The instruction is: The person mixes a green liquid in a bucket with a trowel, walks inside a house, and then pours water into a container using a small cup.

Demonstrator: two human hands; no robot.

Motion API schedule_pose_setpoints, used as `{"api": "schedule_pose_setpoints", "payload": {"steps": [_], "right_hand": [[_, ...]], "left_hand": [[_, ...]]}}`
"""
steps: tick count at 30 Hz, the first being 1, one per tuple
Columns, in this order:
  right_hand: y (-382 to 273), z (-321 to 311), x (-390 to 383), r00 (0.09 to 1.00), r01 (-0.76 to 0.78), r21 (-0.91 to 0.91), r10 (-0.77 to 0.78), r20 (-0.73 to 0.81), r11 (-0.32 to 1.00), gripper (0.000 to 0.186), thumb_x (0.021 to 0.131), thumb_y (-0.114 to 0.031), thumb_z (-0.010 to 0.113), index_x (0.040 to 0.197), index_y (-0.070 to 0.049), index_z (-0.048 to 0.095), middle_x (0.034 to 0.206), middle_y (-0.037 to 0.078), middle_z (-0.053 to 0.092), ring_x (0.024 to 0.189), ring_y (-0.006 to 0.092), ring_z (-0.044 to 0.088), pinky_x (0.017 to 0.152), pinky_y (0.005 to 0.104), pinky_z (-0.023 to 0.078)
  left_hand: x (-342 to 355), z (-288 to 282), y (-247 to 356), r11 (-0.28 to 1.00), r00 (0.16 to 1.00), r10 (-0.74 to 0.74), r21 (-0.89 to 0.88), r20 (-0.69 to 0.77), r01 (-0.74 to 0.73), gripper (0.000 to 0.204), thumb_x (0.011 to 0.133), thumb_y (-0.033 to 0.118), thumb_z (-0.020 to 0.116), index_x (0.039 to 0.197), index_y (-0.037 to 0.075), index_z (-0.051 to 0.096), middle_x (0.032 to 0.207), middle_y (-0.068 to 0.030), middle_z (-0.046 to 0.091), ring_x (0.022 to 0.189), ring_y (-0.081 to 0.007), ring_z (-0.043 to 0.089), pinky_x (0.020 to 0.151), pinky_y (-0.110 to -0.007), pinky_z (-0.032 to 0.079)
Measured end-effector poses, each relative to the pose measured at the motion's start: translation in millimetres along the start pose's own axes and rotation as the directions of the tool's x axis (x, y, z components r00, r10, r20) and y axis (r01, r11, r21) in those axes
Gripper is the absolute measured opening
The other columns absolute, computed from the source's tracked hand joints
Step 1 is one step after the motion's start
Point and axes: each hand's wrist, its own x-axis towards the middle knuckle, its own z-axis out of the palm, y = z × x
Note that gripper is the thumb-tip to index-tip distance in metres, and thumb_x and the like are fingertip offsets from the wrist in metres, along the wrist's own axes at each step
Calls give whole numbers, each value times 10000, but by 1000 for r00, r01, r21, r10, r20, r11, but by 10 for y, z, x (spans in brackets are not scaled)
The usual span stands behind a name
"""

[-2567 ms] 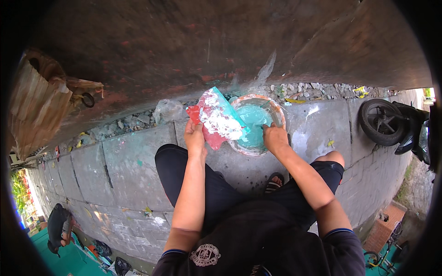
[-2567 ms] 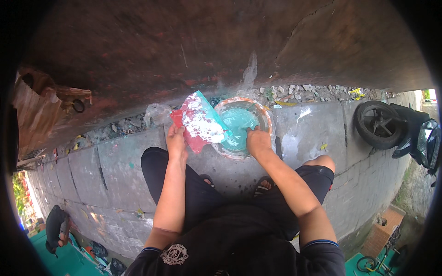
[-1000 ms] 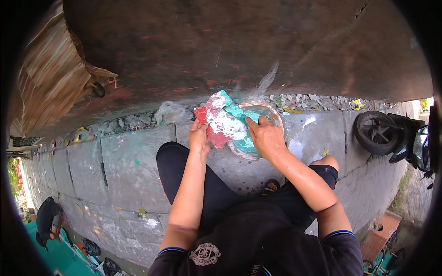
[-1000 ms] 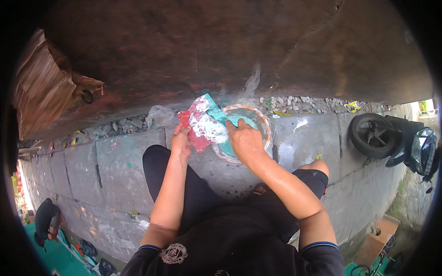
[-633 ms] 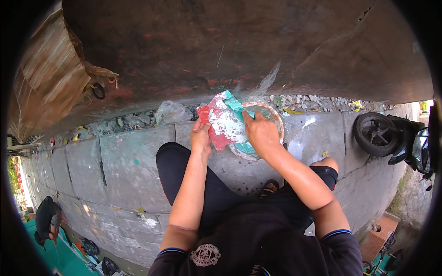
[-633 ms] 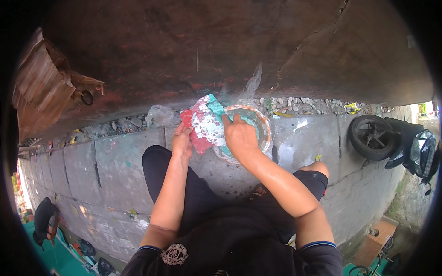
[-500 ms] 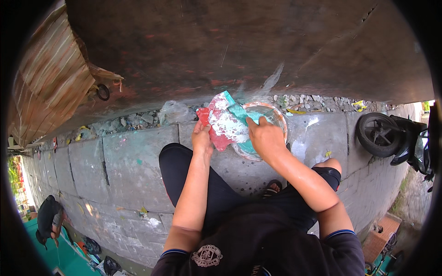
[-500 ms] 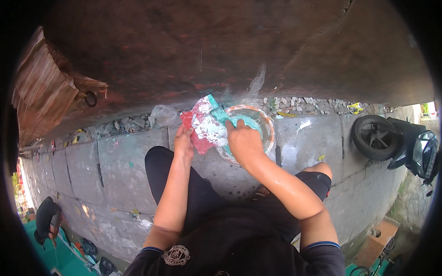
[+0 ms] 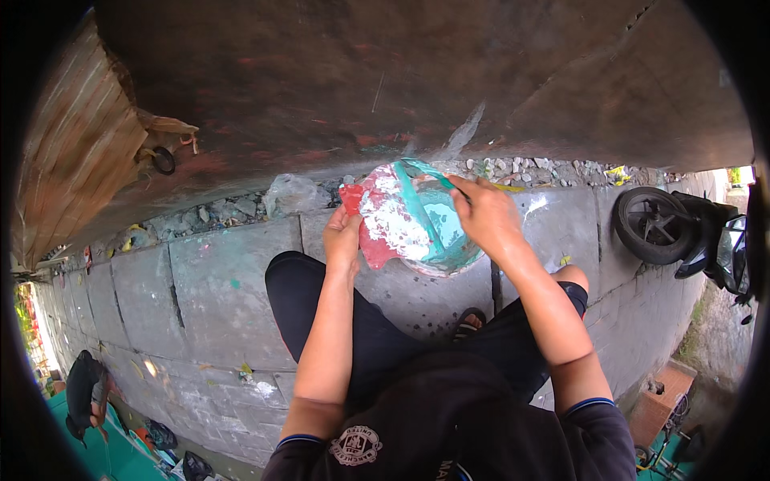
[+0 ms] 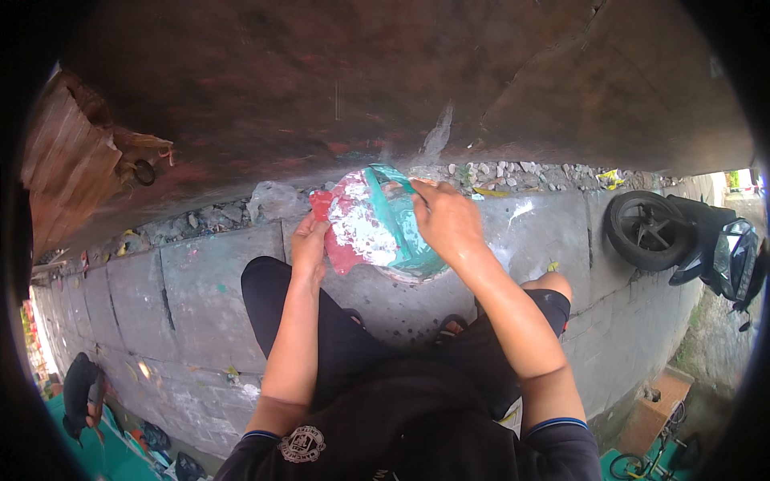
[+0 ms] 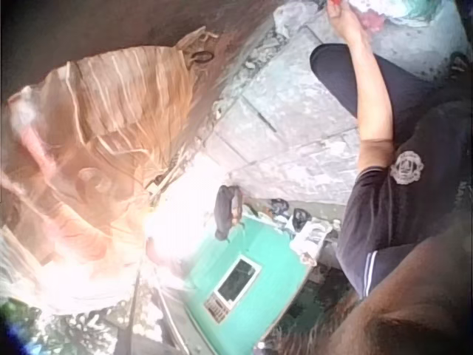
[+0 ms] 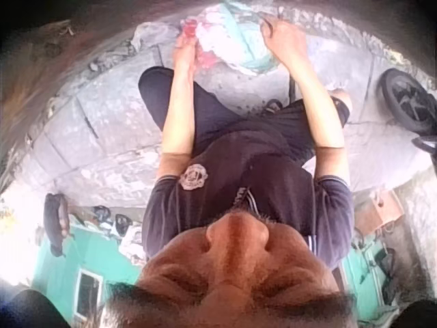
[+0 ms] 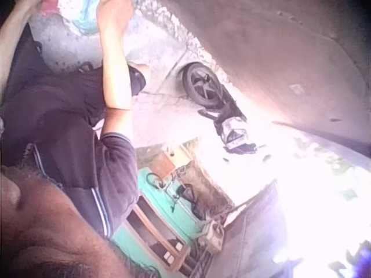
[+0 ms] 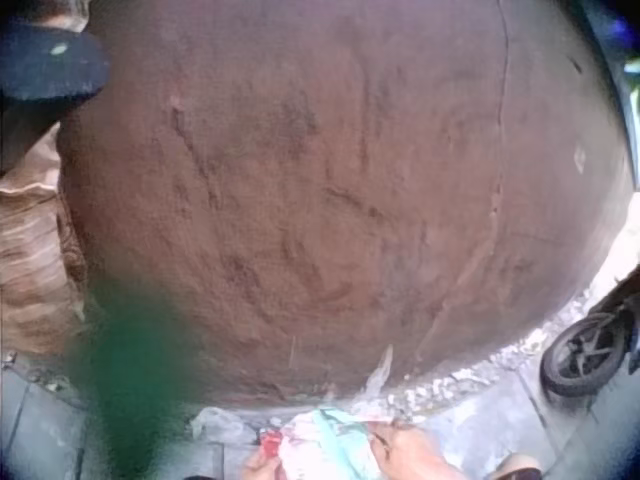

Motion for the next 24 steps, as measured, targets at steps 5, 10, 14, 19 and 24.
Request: {"api": "schedule_pose_setpoints", "payload": {"steps": [5,10,14,19,24], "right_hand": [[244,-721,-543,951,-252,153,215,223,956,301,912,-235,590,1156,-98,701,1002,238,689,907,418,662,817,487,526],[660,-75,-753,886,-318,-16,303,350,948,274,920,-245,549,1035,-51,705,954,220,699,899,402,669,823,489,523],[989,886,-647,842,-333,-182,378,385,925,280,927,-248,528,965,-30,698,951,205,709,894,401,676,819,488,531],[1064,1091,-661,832,-366,39,309,460,930,283,939,-251,520,958,-39,707,931,218,706,866,406,679,799,487,537],[826,634,-861,883,-297,106,231,408,949,288,942,-250,518,973,-32,704,877,230,700,831,411,680,781,495,539]], "left_hand": [[-295,161,20,943,996,63,322,63,-80,339,874,38,592,1209,-9,600,1013,-77,695,788,-137,654,712,-265,513],[-436,630,-294,708,972,159,666,173,-234,319,814,81,633,1108,-34,592,891,-138,697,711,-208,667,677,-330,516],[-31,792,-622,579,977,138,788,160,-210,282,805,151,633,1006,-46,615,891,-214,704,813,-362,690,744,-415,522],[337,884,-672,432,993,-29,897,116,-92,345,788,239,639,982,-46,658,994,-271,687,957,-413,668,851,-439,511],[390,841,-732,405,991,-31,908,126,-103,376,797,247,623,1026,-49,662,1041,-289,674,1001,-424,653,887,-452,503]]}}
